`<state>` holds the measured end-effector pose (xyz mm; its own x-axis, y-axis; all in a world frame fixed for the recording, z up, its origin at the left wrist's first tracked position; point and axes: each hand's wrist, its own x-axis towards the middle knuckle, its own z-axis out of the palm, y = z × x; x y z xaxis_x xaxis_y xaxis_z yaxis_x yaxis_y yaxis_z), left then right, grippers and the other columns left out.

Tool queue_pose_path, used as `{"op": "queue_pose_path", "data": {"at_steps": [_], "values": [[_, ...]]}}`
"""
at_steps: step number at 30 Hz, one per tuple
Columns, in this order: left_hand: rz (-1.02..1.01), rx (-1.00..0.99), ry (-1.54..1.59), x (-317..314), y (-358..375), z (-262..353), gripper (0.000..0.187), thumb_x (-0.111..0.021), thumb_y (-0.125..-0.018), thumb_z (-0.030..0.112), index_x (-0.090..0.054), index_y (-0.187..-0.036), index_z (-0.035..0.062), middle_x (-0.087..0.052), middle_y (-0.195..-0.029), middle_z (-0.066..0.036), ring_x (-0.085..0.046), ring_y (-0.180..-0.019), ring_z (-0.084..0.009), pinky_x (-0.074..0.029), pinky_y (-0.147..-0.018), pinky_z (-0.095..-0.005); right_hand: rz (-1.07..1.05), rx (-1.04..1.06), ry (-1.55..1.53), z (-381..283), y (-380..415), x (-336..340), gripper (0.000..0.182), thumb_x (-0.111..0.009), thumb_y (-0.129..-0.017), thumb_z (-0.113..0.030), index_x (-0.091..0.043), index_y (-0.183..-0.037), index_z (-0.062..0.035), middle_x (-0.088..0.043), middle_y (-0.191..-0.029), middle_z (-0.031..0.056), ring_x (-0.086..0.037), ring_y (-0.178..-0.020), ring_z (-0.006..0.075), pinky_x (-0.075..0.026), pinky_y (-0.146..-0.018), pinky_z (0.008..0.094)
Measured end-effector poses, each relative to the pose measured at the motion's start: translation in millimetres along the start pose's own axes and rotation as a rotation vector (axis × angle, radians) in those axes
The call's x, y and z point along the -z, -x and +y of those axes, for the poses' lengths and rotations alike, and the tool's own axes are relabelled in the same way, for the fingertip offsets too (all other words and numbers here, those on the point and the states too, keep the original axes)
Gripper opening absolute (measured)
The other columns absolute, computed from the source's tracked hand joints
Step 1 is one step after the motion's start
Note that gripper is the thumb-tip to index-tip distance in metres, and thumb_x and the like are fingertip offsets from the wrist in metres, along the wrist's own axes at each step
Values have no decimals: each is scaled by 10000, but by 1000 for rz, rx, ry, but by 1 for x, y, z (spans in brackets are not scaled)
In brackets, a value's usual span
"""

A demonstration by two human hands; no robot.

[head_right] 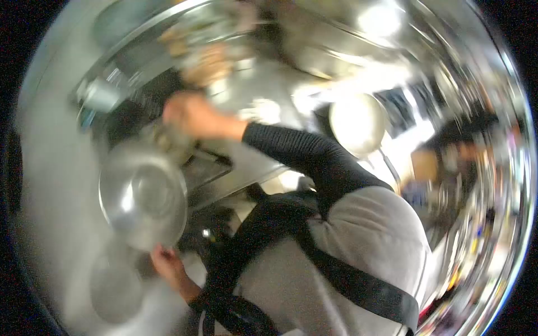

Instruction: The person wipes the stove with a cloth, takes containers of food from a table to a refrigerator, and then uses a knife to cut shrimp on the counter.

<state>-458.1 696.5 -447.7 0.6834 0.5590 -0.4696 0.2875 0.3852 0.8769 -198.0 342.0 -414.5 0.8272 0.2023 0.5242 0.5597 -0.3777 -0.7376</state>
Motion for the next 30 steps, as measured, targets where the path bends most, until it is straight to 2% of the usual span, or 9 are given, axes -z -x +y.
{"op": "queue_pose_path", "data": {"at_steps": [5, 11, 15, 19, 22, 24, 25, 28, 30], "values": [[-305, 171, -102, -58, -22, -8, 142, -690, -890, 141, -554, -865, 109, -525, -776, 24, -482, -654, -101, -411, -600, -271, -231, -423, 103, -30, 251, 107, 175, -632, -981, -230, -647, -949, -59, -659, -814, 114, -653, -719, 270, -511, -661, 397], [-535, 122, -260, -172, 46, -20, 163, -693, -899, 155, -541, -860, 112, -539, -761, 20, -495, -635, -85, -389, -538, -239, 192, -1233, 355, -93, 485, 209, 254, -688, -866, -267, -651, -885, -17, -670, -782, 210, -655, -713, 373, -524, -707, 451], [-757, 55, -401, -240, 135, -36, 146, -687, -897, 140, -547, -915, 102, -567, -792, 7, -520, -646, -72, -378, -520, -214, 429, -1453, 664, -77, 745, 183, 202, -695, -775, -201, -680, -838, -10, -663, -680, 153, -657, -628, 337, -537, -642, 406], [-894, 64, -474, -286, 254, -75, 174, -664, -901, 108, -548, -1030, 96, -589, -821, -5, -532, -642, -85, -388, -518, -221, 463, -2178, -35, -147, 860, 179, 228, -563, -783, -114, -692, -797, 73, -711, -767, 225, -696, -647, 314, -559, -587, 408], [-1043, 125, -473, -315, 329, -125, 183, -656, -900, 98, -554, -1051, 93, -610, -861, -14, -547, -651, -90, -365, -501, -220, 526, -2254, -194, -171, 928, 172, 219, -567, -795, -128, -695, -755, 45, -695, -700, 175, -665, -562, 252, -544, -510, 380], [-1263, 368, -410, -336, 340, -174, 357, -605, -874, 60, -553, -1226, 24, -653, -1156, -97, -642, -1048, -247, -527, -905, -382, 728, -2171, -236, -172, 958, 176, 226, -582, -807, -144, -690, -745, 44, -691, -689, 169, -663, -560, 247, -542, -506, 371], [-1415, 422, -428, -345, 351, -192, 437, -578, -869, 62, -530, -1299, -2, -629, -1268, -129, -587, -1200, -299, -428, -1095, -465, 854, -2071, -252, -176, 968, 181, 237, -596, -819, -160, -684, -736, 43, -686, -679, 164, -661, -557, 242, -540, -503, 363], [-1413, 574, -541, -370, 400, -231, 310, -599, -877, 89, -620, -1176, 7, -669, -1207, -125, -623, -1151, -252, -472, -1034, -411, 1141, -1802, -430, -169, 985, 216, 171, -609, -875, -158, -652, -804, -8, -634, -690, 99, -618, -557, 205, -498, -481, 329], [-1266, 701, -698, -390, 403, -243, 30, -656, -854, 113, -653, -876, 134, -683, -831, 13, -628, -738, -135, -498, -655, -306, 1368, -1674, -528, -158, 990, 241, 109, -599, -919, -139, -624, -924, -34, -618, -757, 58, -591, -602, 157, -483, -514, 280]]}}
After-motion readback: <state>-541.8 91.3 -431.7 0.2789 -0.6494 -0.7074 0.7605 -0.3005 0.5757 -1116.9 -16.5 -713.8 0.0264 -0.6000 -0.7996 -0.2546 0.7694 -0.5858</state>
